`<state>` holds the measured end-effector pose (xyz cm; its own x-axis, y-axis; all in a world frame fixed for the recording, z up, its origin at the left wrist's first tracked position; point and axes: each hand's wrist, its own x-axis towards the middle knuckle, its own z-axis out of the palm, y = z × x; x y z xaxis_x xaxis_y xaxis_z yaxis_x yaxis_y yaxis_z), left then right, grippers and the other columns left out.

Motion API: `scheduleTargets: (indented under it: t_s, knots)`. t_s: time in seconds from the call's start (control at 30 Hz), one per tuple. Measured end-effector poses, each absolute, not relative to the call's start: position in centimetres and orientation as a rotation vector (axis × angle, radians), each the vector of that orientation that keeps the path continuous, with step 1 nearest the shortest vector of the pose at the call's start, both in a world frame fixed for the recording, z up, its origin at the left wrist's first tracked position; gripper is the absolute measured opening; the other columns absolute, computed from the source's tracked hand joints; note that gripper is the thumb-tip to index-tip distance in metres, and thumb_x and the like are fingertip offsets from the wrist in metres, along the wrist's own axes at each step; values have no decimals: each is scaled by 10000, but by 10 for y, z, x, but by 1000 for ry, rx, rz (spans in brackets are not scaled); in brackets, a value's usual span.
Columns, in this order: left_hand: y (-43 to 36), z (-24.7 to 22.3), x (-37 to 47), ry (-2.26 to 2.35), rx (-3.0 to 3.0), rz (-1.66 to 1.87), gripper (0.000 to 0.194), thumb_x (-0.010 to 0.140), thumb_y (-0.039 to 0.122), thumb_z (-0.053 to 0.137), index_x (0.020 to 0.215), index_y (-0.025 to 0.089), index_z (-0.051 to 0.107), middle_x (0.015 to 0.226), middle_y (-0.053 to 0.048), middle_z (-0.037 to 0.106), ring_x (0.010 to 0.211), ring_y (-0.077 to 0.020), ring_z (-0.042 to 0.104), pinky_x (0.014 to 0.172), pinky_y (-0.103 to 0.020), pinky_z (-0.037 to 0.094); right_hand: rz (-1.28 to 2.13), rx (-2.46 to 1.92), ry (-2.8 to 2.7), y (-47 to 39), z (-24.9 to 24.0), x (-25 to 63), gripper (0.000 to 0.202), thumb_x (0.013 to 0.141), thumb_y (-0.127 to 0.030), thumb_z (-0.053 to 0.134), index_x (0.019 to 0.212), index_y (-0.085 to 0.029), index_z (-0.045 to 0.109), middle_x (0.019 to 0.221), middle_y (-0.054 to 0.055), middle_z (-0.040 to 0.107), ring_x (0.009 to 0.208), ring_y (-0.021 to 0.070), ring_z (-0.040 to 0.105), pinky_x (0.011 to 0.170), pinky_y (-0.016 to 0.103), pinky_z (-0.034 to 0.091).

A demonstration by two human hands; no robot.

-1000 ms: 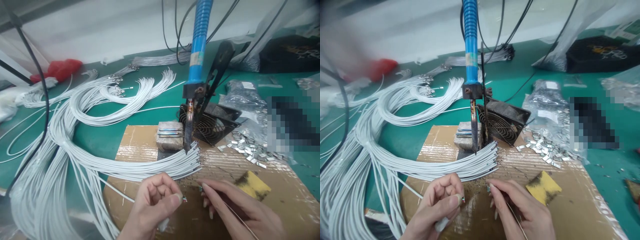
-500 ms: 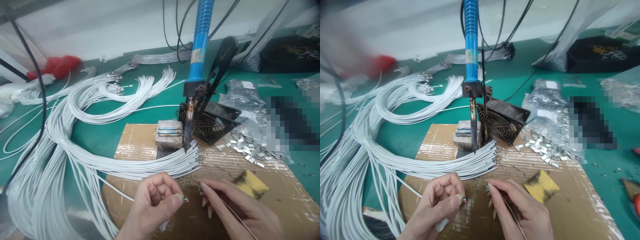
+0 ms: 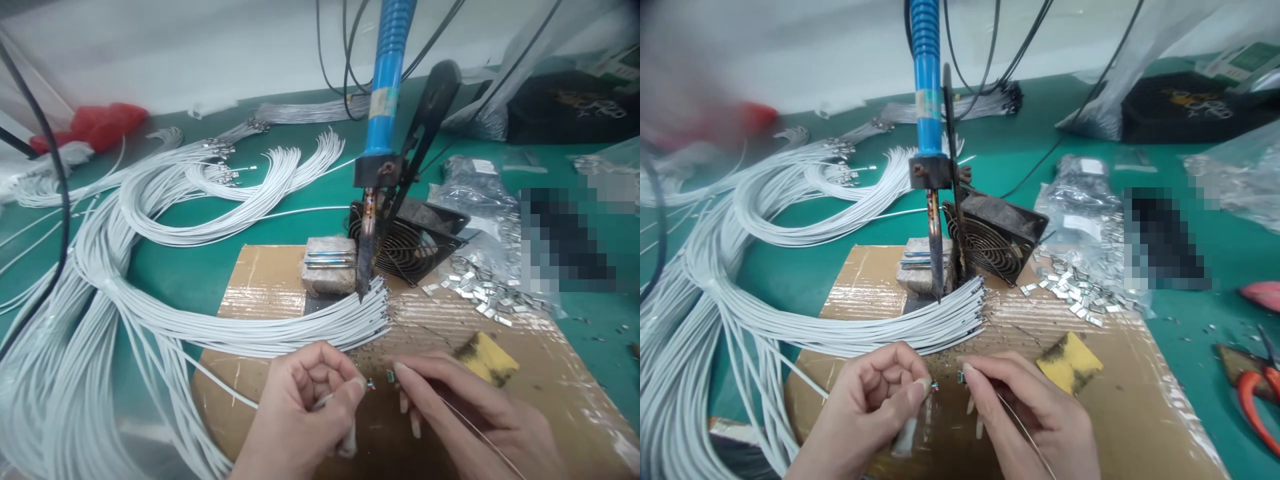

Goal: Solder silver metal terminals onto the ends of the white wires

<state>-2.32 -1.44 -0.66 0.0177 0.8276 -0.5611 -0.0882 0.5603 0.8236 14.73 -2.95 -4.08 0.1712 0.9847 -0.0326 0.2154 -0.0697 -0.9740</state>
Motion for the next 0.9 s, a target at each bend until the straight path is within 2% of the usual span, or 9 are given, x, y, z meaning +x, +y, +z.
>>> scheduleTargets:
  t_s: [0.13,0.23,0.33,0.47,0.73,0.9]
  knots:
    - [-13,-6,-19,1369,720,834,185,646,211,831,643,158,654,518,54,539,471,-54,331,499,-213,198,1150,-1453,-1137,-30,-35,144,152,844,-427,832,850,-290,898,708,26,744,560,136,672,493,139,544]
    - [-12,-5,-18,1405,761,870,158,639,194,814,623,146,665,620,-6,648,466,-47,379,491,-204,222,1260,-1390,-1076,-30,-33,141,130,843,-401,842,874,-289,901,771,38,758,610,149,698,512,153,555]
    - [-12,-5,-16,1453,794,900,131,630,189,804,604,144,683,705,-48,709,478,-57,437,480,-201,256,1285,-1381,-1071,-30,-32,139,117,848,-389,837,879,-296,901,764,27,736,562,120,642,477,145,518]
    - [-12,-7,-13,1477,780,907,116,619,179,792,592,157,681,684,-41,714,492,-70,476,483,-194,285,1324,-1404,-977,-30,-28,136,152,831,-427,840,862,-291,902,758,28,723,556,116,602,468,149,501]
    - [-10,-5,-12,1450,737,930,117,613,154,792,574,142,682,658,-33,726,500,-65,516,494,-163,312,1368,-1360,-1082,-31,-32,142,125,896,-390,798,922,-319,898,780,15,726,642,118,672,513,121,508]
    - [-9,-3,-9,1454,704,946,121,602,142,782,545,132,676,656,-32,738,461,-38,494,477,-145,304,1370,-1363,-962,-31,-29,136,117,873,-406,815,901,-329,899,804,11,753,668,110,681,551,113,509]
